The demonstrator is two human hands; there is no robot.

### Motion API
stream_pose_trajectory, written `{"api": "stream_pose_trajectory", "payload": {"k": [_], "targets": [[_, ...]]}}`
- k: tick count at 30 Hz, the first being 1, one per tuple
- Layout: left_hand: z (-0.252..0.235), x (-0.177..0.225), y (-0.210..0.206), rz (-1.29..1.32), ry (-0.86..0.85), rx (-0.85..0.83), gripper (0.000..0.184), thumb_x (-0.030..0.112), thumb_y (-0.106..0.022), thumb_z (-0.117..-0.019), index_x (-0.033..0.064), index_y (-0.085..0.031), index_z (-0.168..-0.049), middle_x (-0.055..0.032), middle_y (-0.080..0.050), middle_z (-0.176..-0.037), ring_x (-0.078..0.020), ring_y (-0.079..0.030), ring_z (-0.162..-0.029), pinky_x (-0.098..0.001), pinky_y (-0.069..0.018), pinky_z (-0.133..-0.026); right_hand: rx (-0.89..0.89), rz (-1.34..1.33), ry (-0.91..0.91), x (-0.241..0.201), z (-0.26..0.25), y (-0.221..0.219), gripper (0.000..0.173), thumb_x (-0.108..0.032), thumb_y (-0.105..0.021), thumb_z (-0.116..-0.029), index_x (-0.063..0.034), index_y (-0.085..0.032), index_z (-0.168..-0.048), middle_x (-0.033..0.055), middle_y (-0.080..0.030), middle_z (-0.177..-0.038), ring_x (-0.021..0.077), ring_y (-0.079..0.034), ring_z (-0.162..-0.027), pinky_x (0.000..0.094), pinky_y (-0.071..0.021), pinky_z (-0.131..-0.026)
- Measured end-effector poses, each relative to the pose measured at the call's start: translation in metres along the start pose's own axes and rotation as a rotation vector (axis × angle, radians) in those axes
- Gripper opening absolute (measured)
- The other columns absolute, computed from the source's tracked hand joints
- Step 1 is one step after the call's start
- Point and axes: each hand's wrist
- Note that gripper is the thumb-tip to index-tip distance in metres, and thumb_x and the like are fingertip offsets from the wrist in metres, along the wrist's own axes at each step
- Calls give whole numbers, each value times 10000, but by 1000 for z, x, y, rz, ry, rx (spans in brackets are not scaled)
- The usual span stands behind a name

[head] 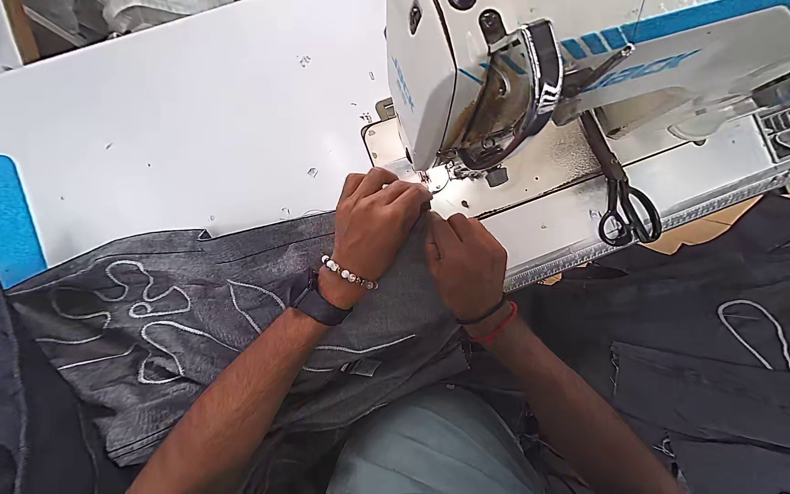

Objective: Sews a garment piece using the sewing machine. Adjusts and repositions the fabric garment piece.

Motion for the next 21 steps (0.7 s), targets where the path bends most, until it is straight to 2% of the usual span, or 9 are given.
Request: {"api": "stream_pose_trajectory", "payload": {"k": [2, 4, 7, 11, 18, 21], "targets": [[4, -3, 1, -35, -19, -30, 229, 176, -588, -1016, 154, -776, -1145, -4, -754, -1183, -242, -648, -1146, -452, -449, -953, -41, 4, 6, 0, 3, 1, 280, -190, -602, -995, -74, -755, -1199, 70, -683, -826, 224, -653, -716, 342, -503, -571], [9, -8, 1, -51, -26, -77, 292, 226, -559, -1026, 202, -754, -1243, 40, -703, -1327, -221, -597, -1267, -442, -416, -1050, -66, -17, 2, 2, 5, 2, 317, -190, -595, -996, -87, -740, -1258, 56, -679, -766, 212, -647, -661, 338, -490, -535], [17, -13, -1, -81, -34, -127, 356, 278, -515, -1035, 256, -714, -1329, 60, -612, -1456, -241, -513, -1352, -463, -340, -1106, -94, -45, -15, 6, 3, 7, 348, -187, -571, -992, -100, -731, -1288, 28, -634, -647, 196, -593, -540, 334, -428, -453], [10, -16, -3, -104, -41, -141, 367, 330, -508, -1038, 276, -700, -1346, -2, -633, -1388, -282, -508, -1294, -487, -319, -1093, -152, 17, -42, 9, -6, 14, 367, -209, -539, -1008, -135, -717, -1321, 12, -570, -574, 201, -551, -472, 349, -373, -407], [1, -25, -2, -126, -47, -151, 385, 303, -484, -1040, 235, -695, -1355, -25, -632, -1387, -311, -490, -1310, -513, -314, -1083, -166, 25, -59, 9, -22, 9, 361, -205, -549, -1003, -154, -724, -1315, 18, -577, -574, 207, -542, -456, 359, -360, -398], [1, -26, -3, -146, -63, -135, 385, 308, -479, -1043, 255, -688, -1362, -23, -635, -1387, -306, -489, -1324, -511, -316, -1084, -226, 8, -73, 10, -26, 13, 365, -225, -543, -1002, -184, -729, -1314, 23, -586, -571, 220, -559, -470, 381, -373, -405]]}}
Point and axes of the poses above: each hand's wrist, its own z-axis away from the middle knuckle, its own y-axis out of the back of the hand, x = y × z
